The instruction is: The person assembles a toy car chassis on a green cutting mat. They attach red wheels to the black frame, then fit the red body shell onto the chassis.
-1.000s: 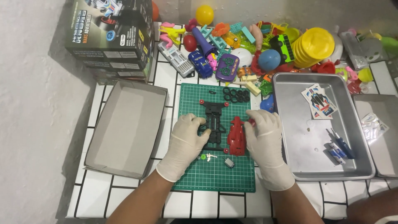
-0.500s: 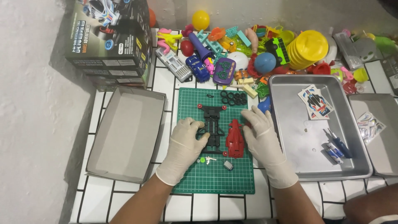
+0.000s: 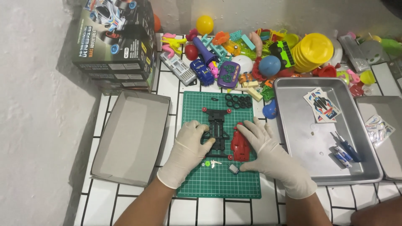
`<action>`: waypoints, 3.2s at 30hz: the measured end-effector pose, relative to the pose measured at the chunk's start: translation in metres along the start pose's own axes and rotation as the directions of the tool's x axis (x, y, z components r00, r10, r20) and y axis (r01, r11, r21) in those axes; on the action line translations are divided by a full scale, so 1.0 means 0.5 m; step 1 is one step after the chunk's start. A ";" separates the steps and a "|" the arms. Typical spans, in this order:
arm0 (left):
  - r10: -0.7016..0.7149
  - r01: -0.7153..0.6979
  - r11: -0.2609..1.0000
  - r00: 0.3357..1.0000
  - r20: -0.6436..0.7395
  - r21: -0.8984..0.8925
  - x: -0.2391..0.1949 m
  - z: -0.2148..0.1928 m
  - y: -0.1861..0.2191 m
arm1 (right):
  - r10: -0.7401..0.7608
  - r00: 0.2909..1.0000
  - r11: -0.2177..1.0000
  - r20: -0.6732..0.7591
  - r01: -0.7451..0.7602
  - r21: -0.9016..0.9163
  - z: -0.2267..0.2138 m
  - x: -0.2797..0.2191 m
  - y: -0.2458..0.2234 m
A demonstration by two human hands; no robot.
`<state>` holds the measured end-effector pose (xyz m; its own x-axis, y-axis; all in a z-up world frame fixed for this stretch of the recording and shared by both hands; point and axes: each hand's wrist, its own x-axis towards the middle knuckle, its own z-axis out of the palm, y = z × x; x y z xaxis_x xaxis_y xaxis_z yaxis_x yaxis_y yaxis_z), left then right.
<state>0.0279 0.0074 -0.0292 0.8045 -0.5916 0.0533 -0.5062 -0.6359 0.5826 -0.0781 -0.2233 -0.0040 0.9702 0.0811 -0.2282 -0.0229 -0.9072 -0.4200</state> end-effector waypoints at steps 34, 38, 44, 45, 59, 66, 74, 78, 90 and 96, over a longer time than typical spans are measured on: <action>0.212 -0.252 0.965 0.906 -0.366 -0.065 -0.011 0.025 0.004 | -0.146 0.952 0.976 -0.269 0.183 0.118 0.026 0.023 -0.084; 0.269 -0.323 0.945 0.860 -0.433 -0.054 -0.002 0.059 -0.012 | -0.185 0.937 0.975 -0.295 0.214 0.065 0.031 0.021 -0.096; 0.227 -0.245 0.969 0.856 -0.464 0.023 -0.002 0.052 -0.007 | -0.181 0.930 0.977 -0.319 0.208 0.051 0.034 0.022 -0.089; 0.200 -0.220 0.975 0.880 -0.432 0.003 -0.008 0.033 0.004 | -0.171 0.932 0.979 -0.319 0.198 0.056 0.034 0.021 -0.086; 0.132 -0.303 0.915 0.848 -0.513 -0.266 -0.018 0.021 0.025 | -0.225 0.738 0.910 -0.636 0.393 0.134 0.044 0.017 -0.053; 0.091 -0.293 0.927 0.779 -0.620 -0.233 -0.017 0.007 0.029 | 0.014 0.706 0.999 -0.708 -0.043 -0.022 0.056 0.026 0.121; 0.134 -0.343 0.916 0.750 -0.648 -0.207 -0.019 -0.005 0.040 | 0.178 0.871 0.975 -0.458 -0.219 -0.038 0.030 0.004 0.062; 0.218 -0.372 0.924 0.707 -0.673 -0.091 -0.005 0.025 0.014 | 0.216 0.916 0.938 -0.337 -0.290 -0.190 0.057 0.015 0.075; -0.175 -0.244 0.411 0.924 -0.339 -0.878 -0.027 -0.017 0.052 | 0.173 0.827 0.797 -0.536 0.202 0.569 0.035 0.008 -0.046; -0.225 -0.027 -0.242 0.974 0.029 -0.970 -0.014 0.011 0.053 | 0.173 0.901 0.237 -0.398 0.354 0.905 0.064 0.021 -0.055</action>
<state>0.0071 -0.0082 -0.0184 0.8884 -0.4474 -0.1026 0.4020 0.6505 0.6444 -0.0750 -0.1843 -0.0228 0.9660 -0.2485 0.0711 0.1199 0.1871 -0.9750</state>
